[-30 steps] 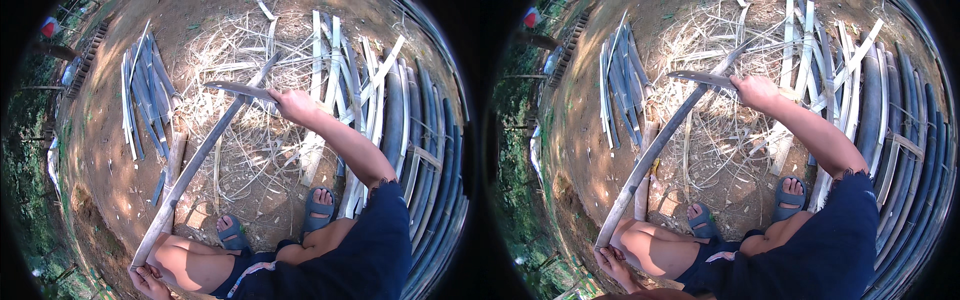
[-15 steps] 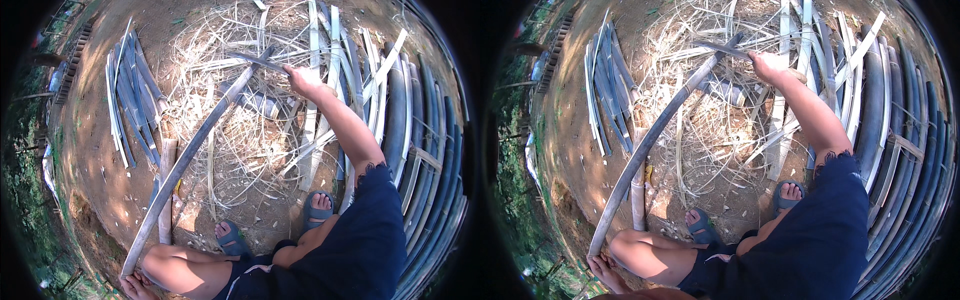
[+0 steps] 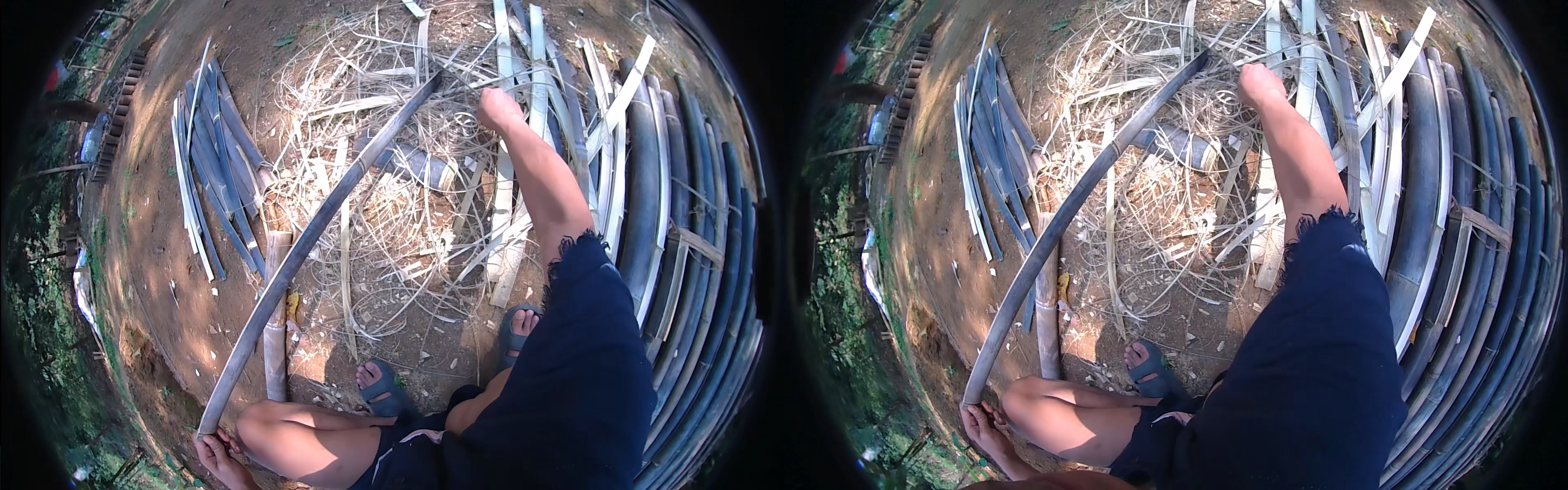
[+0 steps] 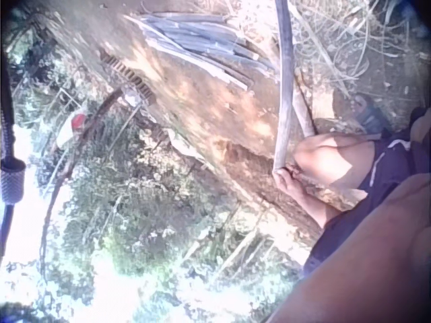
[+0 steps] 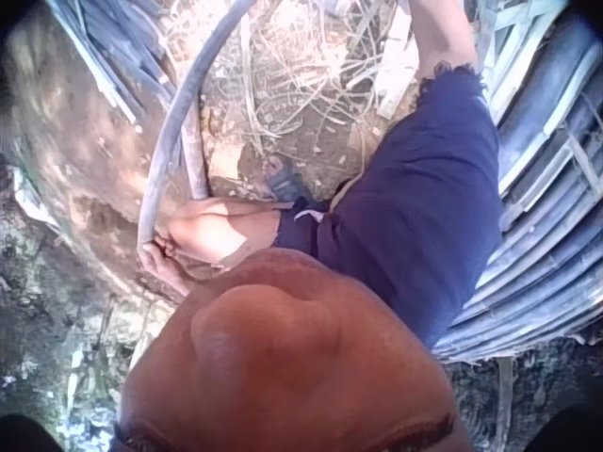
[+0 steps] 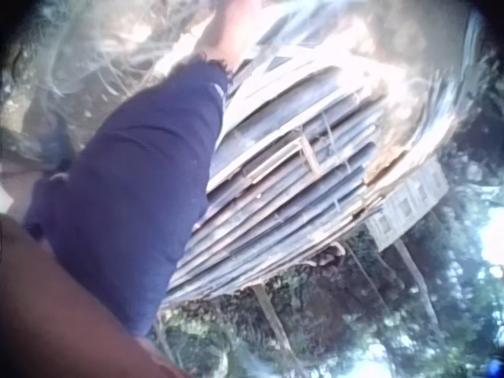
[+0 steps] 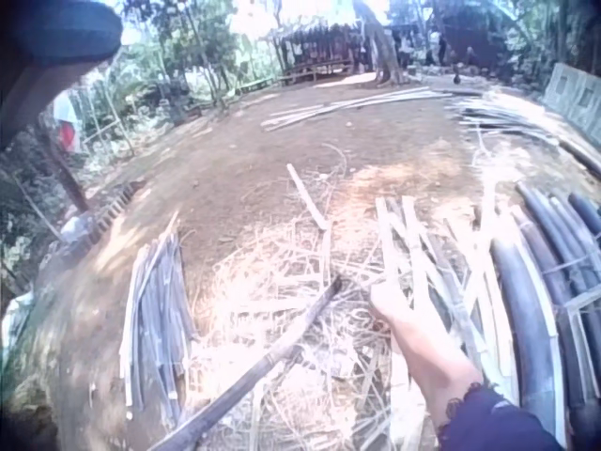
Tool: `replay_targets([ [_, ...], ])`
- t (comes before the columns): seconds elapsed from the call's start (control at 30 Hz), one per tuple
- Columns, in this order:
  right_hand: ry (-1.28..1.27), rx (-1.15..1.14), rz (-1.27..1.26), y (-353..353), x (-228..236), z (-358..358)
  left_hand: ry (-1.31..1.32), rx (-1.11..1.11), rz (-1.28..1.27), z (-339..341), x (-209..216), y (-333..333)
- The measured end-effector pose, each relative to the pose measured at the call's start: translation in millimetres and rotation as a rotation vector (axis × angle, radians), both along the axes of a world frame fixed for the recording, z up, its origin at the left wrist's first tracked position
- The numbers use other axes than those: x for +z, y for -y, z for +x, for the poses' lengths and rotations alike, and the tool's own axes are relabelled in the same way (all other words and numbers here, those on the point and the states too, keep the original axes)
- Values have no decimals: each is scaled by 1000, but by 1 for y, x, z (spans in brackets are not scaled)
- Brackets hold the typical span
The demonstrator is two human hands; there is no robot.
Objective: The person shapes and carves long strips of bamboo using a large metal blade, turning the wood over and shaving along different sides to thin it.
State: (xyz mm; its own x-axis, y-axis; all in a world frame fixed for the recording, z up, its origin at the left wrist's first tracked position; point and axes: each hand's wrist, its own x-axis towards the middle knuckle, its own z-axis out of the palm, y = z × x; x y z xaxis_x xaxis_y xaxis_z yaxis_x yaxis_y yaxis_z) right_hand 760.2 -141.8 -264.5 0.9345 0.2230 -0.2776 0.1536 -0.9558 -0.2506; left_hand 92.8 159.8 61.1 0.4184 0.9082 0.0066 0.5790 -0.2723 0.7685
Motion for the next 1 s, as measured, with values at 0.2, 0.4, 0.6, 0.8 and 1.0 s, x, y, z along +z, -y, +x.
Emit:
replay_targets([
  [0.2,10,94,101,-21,35,-67,328,96,-447,10,12,27],
  [0.4,-37,502,147,-28,138,-222,204,-71,-835,-21,16,58],
  [0.6,129,1019,411,23,146,-339,203,-55,-926,-36,-19,88],
  [0.8,-22,429,188,56,97,-229,105,-103,-930,-27,-35,127],
  [1.0,204,881,146,47,114,-278,188,-47,-965,-40,-51,147],
])
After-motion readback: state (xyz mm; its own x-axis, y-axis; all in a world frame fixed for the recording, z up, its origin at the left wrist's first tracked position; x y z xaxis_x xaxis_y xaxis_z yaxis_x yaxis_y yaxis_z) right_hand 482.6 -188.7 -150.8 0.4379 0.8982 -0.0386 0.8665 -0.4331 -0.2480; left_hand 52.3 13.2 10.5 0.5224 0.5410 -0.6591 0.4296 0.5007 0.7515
